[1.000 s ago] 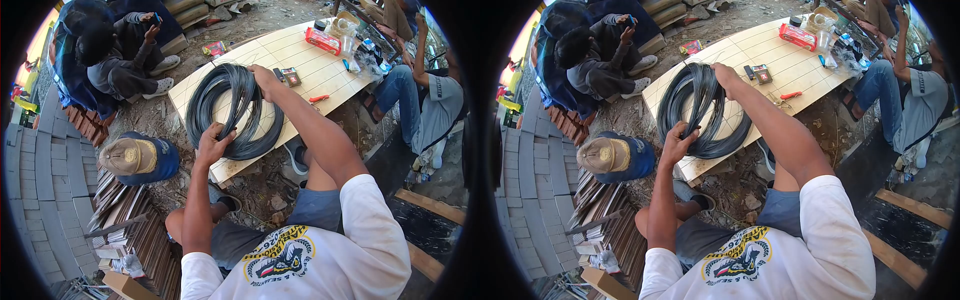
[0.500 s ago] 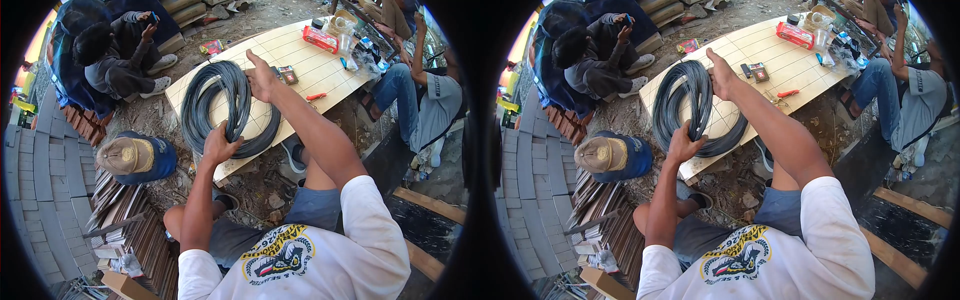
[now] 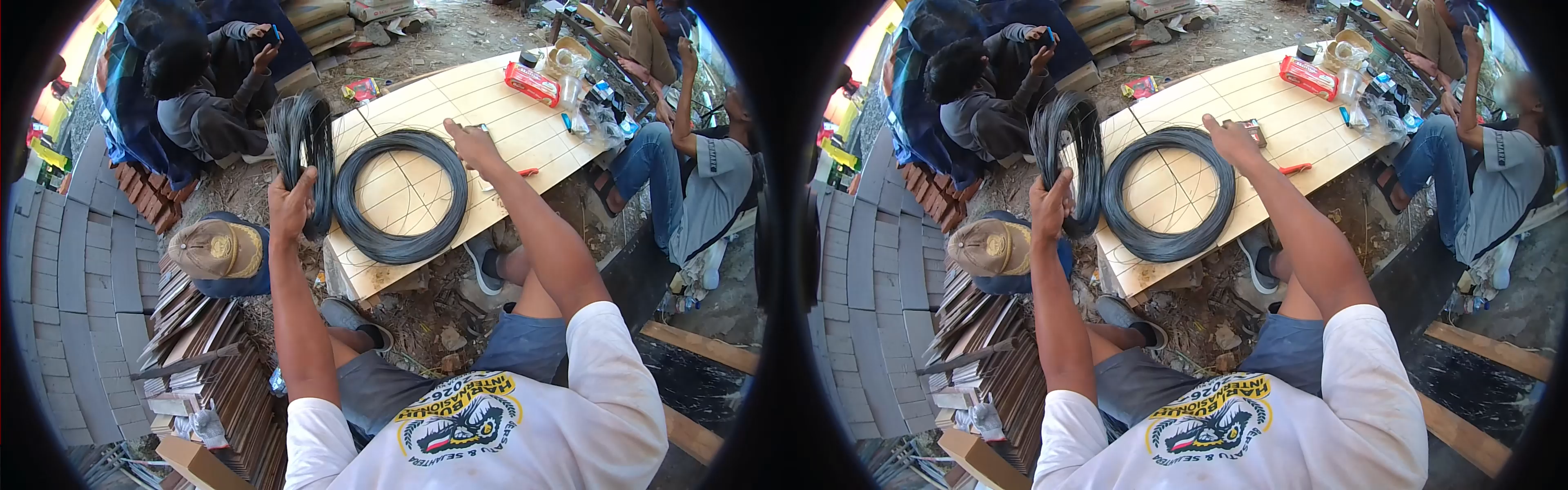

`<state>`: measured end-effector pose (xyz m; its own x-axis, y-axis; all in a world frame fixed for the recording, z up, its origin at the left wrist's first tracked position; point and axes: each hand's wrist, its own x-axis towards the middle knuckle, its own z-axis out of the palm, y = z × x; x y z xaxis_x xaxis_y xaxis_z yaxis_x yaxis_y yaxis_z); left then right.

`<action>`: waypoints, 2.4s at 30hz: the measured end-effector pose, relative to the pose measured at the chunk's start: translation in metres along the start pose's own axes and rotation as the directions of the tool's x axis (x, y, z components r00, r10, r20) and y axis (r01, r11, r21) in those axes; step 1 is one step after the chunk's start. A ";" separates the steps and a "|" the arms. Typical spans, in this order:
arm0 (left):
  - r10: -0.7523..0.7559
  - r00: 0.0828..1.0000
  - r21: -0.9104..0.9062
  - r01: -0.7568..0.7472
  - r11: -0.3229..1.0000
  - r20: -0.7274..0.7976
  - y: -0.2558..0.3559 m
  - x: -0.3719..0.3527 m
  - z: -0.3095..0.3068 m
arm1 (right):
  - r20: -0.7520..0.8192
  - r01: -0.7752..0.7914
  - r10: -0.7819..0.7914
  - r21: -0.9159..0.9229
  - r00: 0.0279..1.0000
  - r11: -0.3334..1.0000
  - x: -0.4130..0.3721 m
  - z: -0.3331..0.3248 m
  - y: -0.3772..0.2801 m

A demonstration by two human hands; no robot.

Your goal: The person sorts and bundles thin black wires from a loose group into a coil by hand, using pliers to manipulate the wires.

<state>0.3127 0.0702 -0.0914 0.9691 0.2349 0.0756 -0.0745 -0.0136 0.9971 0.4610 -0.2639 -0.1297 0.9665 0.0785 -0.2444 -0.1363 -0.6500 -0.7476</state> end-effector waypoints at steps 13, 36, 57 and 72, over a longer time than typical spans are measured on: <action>-0.133 0.964 0.208 0.085 0.974 0.230 0.003 -0.010 0.044 | 0.564 -0.472 -0.041 0.727 0.825 0.499 -0.049 0.037 -0.034; -0.391 0.768 0.526 0.084 0.846 0.508 -0.028 -0.026 0.082 | 0.365 -0.365 0.054 0.887 0.929 0.282 -0.054 0.083 -0.062; 0.084 0.979 -0.051 -0.095 0.994 -0.186 0.018 0.004 -0.032 | 0.014 0.109 -0.117 -0.498 0.993 0.860 -0.041 -0.004 -0.019; 0.236 0.904 -0.099 -0.288 0.952 -0.357 0.039 -0.028 -0.049 | -0.034 -0.191 0.204 -0.522 0.978 0.832 -0.021 0.014 0.023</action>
<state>0.2714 0.1113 -0.0543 0.7739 0.5563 0.3025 -0.3737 0.0156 0.9274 0.4345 -0.2696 -0.1506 0.9252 -0.0810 -0.3708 -0.1845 -0.9497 -0.2529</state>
